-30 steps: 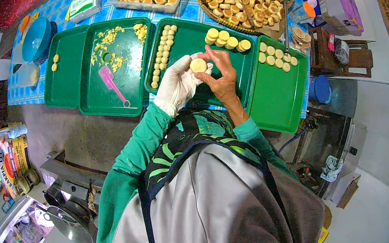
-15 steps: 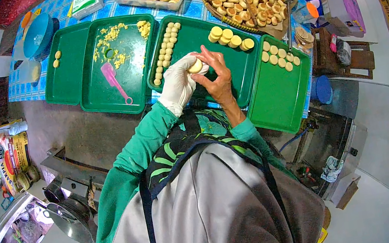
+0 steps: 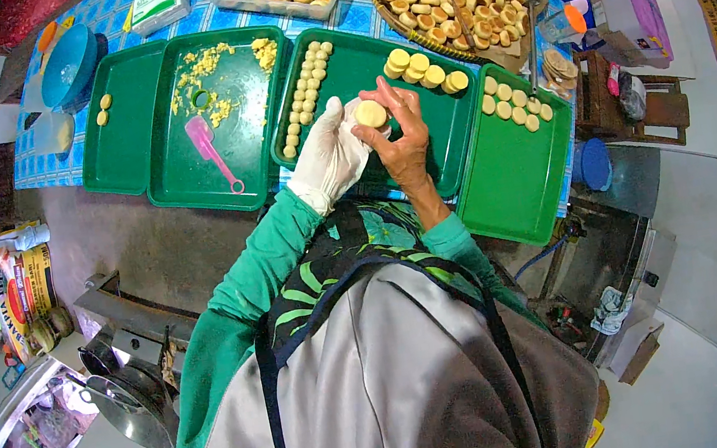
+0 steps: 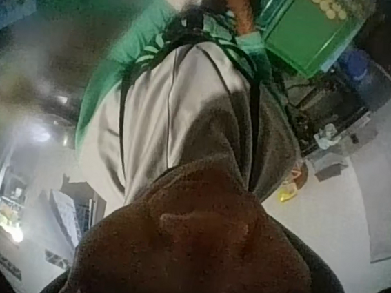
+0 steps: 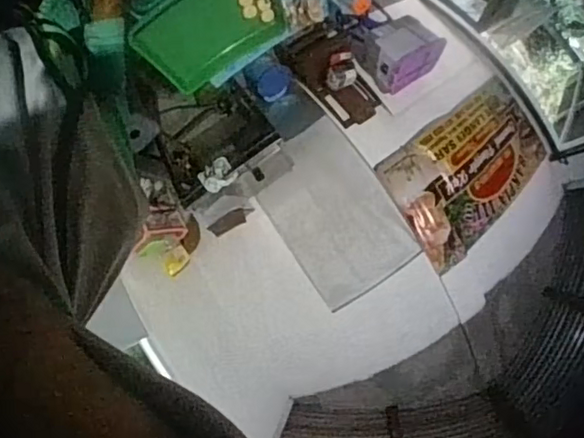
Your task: The person prepares filled pastries by flattening dough circles, adding a small ball of filling with a spatula, closing the dough around it, and placing the finished balls onto green trays.
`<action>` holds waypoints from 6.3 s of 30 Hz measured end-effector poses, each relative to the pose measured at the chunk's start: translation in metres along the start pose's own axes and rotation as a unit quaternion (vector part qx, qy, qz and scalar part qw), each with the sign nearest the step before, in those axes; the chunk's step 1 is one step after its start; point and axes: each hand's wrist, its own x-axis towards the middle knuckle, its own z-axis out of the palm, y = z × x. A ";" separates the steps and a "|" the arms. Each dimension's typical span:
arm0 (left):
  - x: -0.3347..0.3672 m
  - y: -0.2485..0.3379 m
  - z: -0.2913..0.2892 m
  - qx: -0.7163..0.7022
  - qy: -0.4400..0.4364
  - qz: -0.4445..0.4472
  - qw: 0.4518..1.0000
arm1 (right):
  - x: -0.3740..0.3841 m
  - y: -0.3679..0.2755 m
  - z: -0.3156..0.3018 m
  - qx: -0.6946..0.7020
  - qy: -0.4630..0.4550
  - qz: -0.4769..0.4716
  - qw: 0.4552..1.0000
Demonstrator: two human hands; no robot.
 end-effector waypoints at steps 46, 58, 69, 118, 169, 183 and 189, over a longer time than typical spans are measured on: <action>0.000 -0.014 0.003 -0.092 0.028 -0.046 0.994 | -0.003 0.005 -0.003 -0.152 0.007 -0.084 0.985; -0.001 -0.016 0.007 0.193 0.090 0.081 0.974 | -0.010 0.001 -0.004 -0.069 0.003 -0.035 0.997; 0.004 -0.010 -0.010 0.208 0.139 0.099 0.963 | -0.014 0.005 0.000 -0.022 -0.032 0.000 0.999; 0.038 -0.049 -0.010 0.406 0.128 0.118 0.897 | -0.038 0.025 -0.028 0.392 0.185 0.404 0.806; -0.002 0.027 -0.014 0.155 0.172 0.167 0.958 | -0.011 0.201 -0.325 0.768 0.354 0.332 0.418; -0.013 0.038 -0.018 0.141 0.173 0.172 0.959 | -0.022 0.184 -0.337 0.443 0.454 0.430 0.642; -0.012 0.048 -0.026 0.097 0.152 0.171 0.969 | -0.053 0.193 -0.293 0.106 0.410 0.519 0.743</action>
